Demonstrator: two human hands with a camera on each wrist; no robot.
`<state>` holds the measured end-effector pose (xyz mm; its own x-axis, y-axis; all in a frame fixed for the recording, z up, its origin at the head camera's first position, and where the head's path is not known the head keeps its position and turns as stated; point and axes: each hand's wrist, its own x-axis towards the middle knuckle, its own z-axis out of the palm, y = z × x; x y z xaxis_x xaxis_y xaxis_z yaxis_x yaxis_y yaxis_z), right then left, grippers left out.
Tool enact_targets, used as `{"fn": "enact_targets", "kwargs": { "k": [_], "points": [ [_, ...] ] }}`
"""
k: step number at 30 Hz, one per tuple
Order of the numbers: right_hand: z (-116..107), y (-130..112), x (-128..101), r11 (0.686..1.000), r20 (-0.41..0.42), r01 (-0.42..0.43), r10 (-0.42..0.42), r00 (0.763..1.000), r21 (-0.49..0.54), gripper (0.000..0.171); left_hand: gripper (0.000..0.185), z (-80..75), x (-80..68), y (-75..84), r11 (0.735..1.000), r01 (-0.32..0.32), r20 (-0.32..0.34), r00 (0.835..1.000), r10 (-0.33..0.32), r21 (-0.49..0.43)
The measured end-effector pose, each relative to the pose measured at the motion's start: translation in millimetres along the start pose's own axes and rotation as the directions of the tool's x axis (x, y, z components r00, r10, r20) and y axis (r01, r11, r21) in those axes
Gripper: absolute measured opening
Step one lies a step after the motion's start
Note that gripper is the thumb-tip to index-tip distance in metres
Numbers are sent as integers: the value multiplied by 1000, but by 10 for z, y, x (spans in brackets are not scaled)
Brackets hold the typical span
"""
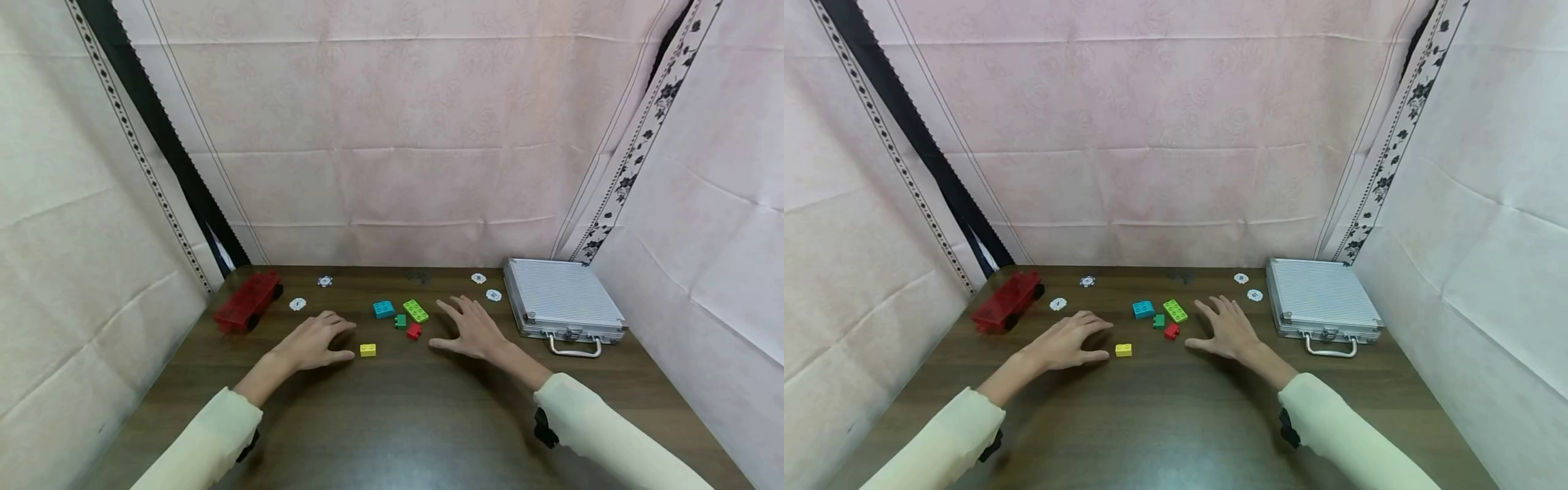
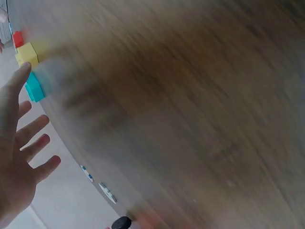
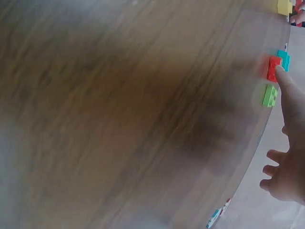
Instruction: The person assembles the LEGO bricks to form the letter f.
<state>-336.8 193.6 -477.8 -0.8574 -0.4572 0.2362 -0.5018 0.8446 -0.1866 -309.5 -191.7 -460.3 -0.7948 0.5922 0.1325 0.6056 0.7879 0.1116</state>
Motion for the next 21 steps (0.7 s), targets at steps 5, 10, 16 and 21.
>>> {"fn": "enact_targets", "kwargs": {
  "k": [5,10,16,21],
  "points": [
    [30,-97,19,1000,13,11,-11,1000,13,89,61,15,46,67,999,-14,7,1000,14,-49],
    [63,-191,40,998,32,9,-11,999,61,78,57,48,62,129,992,7,22,1000,-4,-128],
    [103,-277,74,992,30,26,-29,999,120,62,46,90,88,143,965,51,53,998,-38,-257],
    [136,-352,111,987,3,29,-29,1000,157,51,39,123,157,141,932,23,54,999,-3,-361]
  ]
}}
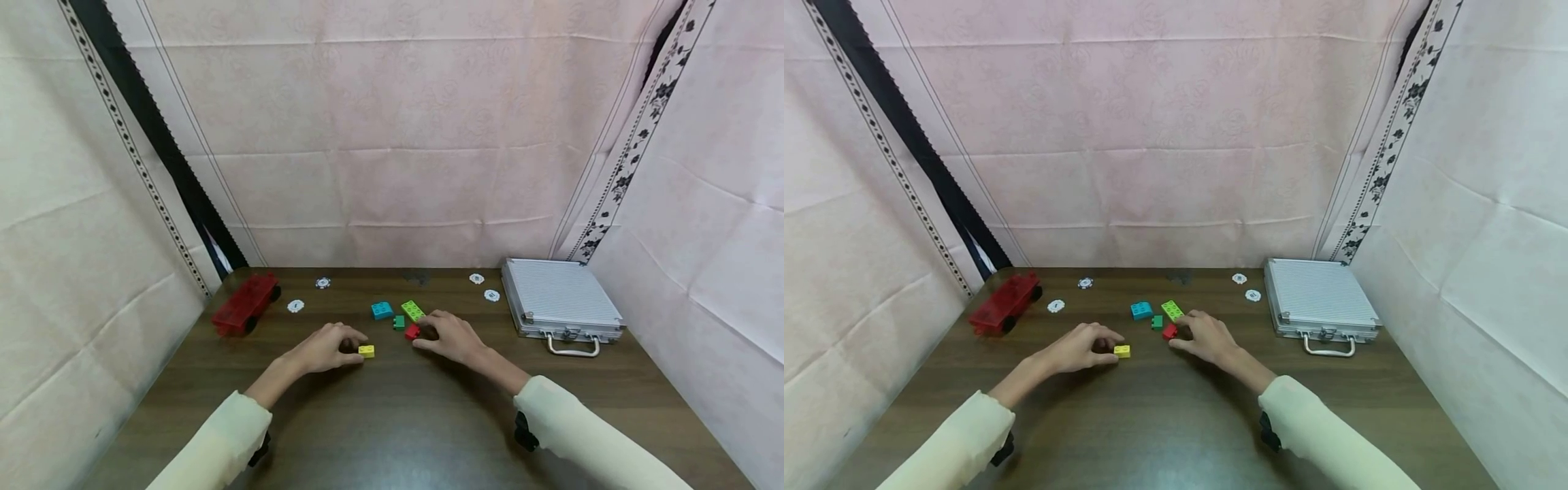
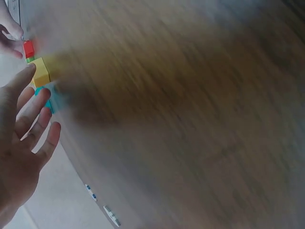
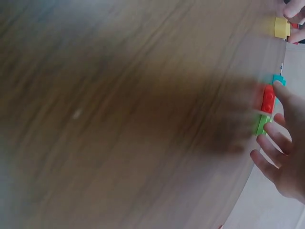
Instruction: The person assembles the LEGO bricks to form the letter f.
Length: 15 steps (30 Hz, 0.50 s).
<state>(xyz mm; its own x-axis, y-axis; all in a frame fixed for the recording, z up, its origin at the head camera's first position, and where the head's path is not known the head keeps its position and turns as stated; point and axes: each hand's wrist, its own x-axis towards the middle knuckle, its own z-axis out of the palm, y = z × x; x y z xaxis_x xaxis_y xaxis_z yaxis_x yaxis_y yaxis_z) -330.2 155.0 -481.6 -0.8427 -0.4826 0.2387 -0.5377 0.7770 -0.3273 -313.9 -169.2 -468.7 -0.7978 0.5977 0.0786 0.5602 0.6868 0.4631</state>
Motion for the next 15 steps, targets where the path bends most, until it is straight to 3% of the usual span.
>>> {"fn": "enact_targets", "kwargs": {
  "k": [9,15],
  "points": [
    [115,-117,104,999,-28,-37,36,999,-24,39,33,104,103,48,995,-47,22,999,49,-84],
    [145,-143,135,1000,-26,-29,29,999,7,31,28,149,149,83,994,-34,-6,999,33,-103]
  ]
}}
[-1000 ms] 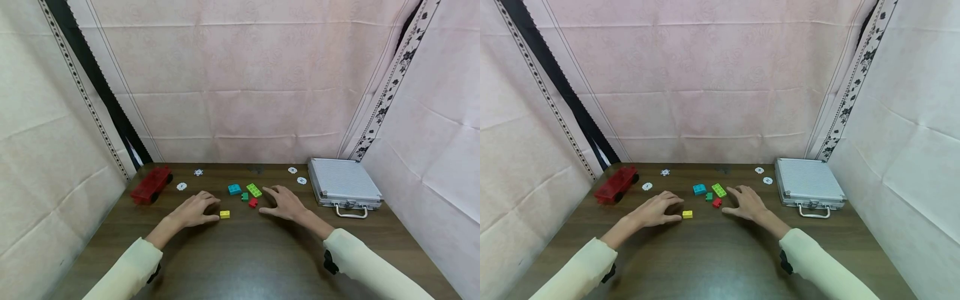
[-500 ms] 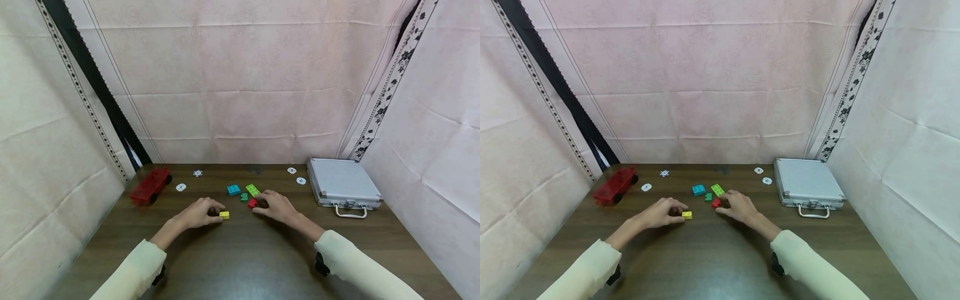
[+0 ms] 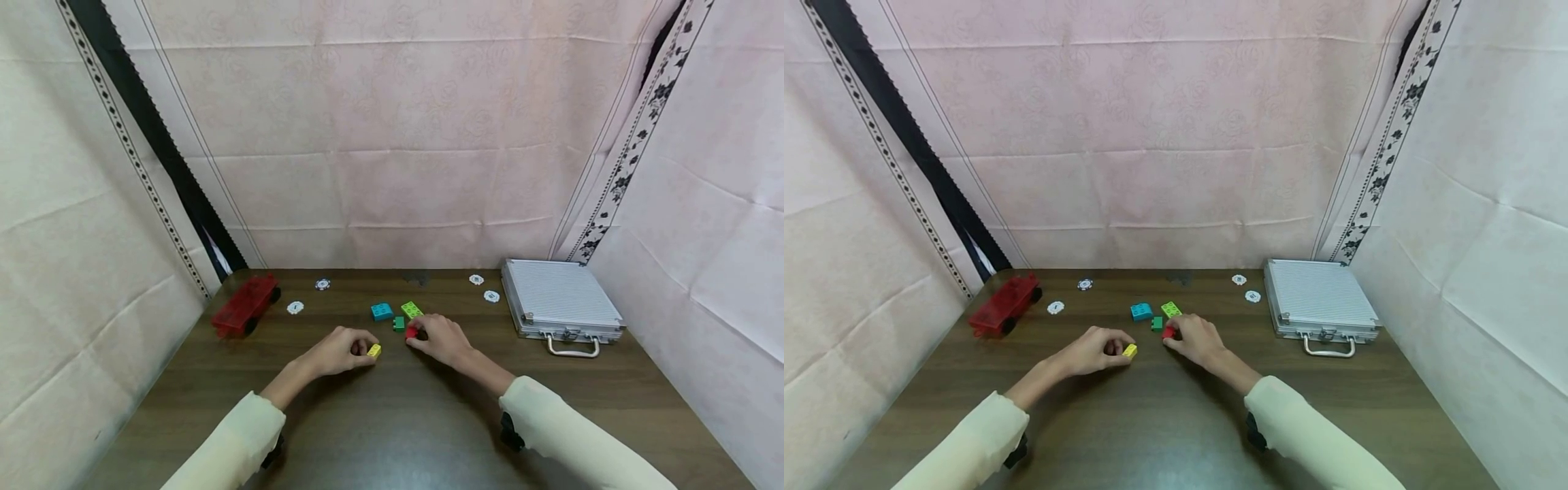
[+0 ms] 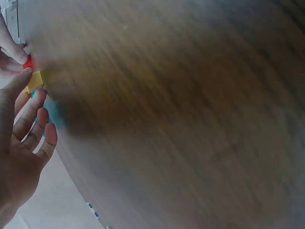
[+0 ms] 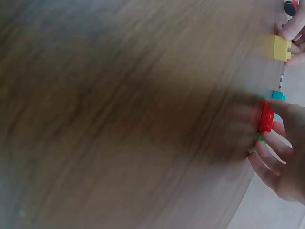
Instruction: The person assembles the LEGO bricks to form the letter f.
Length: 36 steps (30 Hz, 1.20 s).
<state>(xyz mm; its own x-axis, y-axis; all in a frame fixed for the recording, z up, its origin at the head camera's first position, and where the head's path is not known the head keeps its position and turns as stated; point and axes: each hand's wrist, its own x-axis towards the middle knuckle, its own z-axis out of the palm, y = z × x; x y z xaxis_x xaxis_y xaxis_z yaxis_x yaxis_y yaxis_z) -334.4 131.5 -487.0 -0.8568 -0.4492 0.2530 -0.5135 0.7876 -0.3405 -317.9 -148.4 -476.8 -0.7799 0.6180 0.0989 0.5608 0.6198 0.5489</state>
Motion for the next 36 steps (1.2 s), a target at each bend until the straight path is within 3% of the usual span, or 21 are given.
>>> {"fn": "enact_targets", "kwargs": {
  "k": [6,15,23,36],
  "points": [
    [-29,7,-27,1000,37,16,-16,999,16,32,31,31,-3,-29,1000,27,-58,998,-27,6],
    [-53,30,-29,999,95,25,-27,995,30,32,38,57,-8,-86,999,28,-81,996,-29,-21],
    [-41,41,-10,987,95,46,-61,994,153,40,30,72,8,-67,997,64,-93,993,-68,-42],
    [-93,58,-6,979,89,10,-28,996,205,33,29,84,18,-127,992,105,-96,989,-112,-75]
  ]
}}
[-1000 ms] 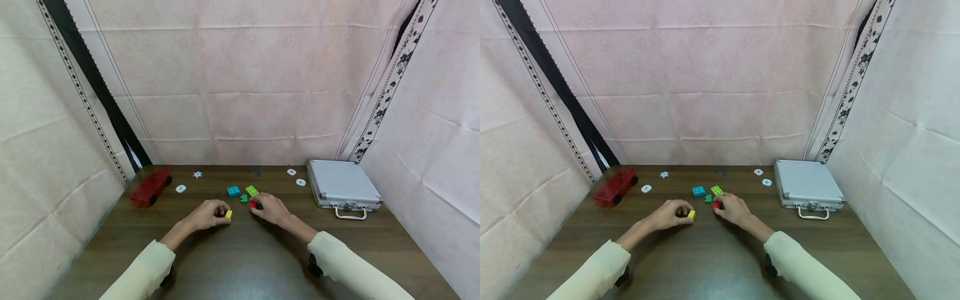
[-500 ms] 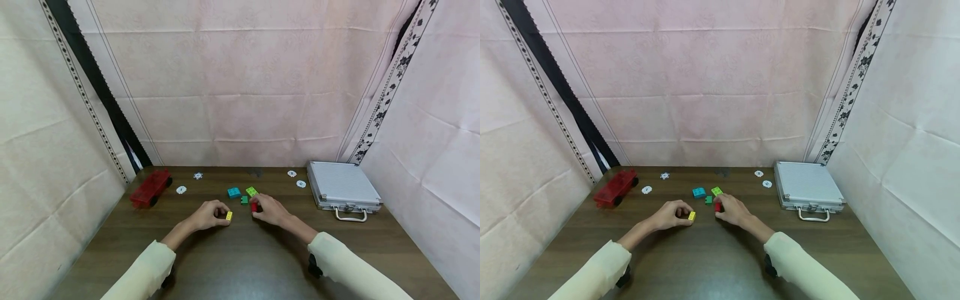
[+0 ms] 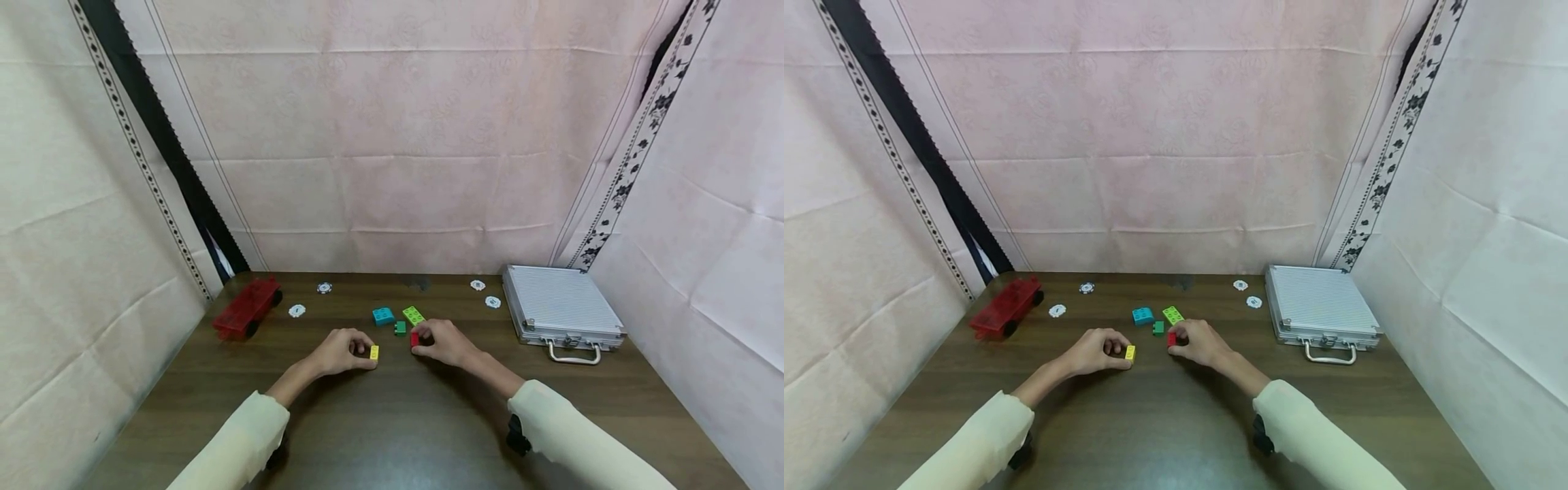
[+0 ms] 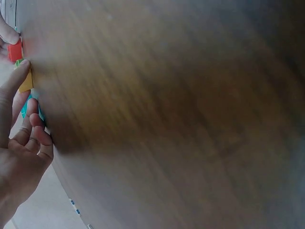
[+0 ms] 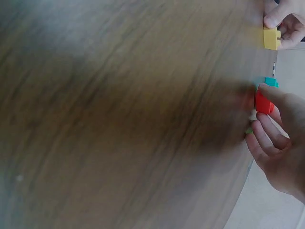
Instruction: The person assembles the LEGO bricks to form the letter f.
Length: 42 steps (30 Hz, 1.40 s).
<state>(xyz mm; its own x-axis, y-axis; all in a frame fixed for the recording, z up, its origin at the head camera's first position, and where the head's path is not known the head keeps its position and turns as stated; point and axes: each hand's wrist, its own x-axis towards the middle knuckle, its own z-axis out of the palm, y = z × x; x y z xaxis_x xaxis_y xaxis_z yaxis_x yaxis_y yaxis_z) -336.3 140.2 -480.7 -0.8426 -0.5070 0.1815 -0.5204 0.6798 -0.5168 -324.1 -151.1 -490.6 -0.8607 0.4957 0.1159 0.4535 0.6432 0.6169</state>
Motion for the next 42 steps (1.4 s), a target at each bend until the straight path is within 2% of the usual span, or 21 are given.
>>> {"fn": "enact_targets", "kwargs": {
  "k": [8,16,22,30,42],
  "points": [
    [45,-200,73,997,-10,68,-68,998,38,34,28,-8,6,14,1000,17,7,1000,-17,-18],
    [182,-395,196,991,2,136,-136,991,-4,35,28,-12,21,18,1000,11,2,1000,-11,-13],
    [265,-510,243,989,15,147,-147,989,-17,34,27,-14,23,18,1000,-13,4,1000,13,-8],
    [298,-613,254,993,27,121,-120,992,-8,33,23,-20,29,11,999,-29,5,1000,29,-17],
    [320,-608,279,993,51,116,-117,992,14,31,23,-16,25,-9,999,-30,6,1000,30,-25]
  ]
}}
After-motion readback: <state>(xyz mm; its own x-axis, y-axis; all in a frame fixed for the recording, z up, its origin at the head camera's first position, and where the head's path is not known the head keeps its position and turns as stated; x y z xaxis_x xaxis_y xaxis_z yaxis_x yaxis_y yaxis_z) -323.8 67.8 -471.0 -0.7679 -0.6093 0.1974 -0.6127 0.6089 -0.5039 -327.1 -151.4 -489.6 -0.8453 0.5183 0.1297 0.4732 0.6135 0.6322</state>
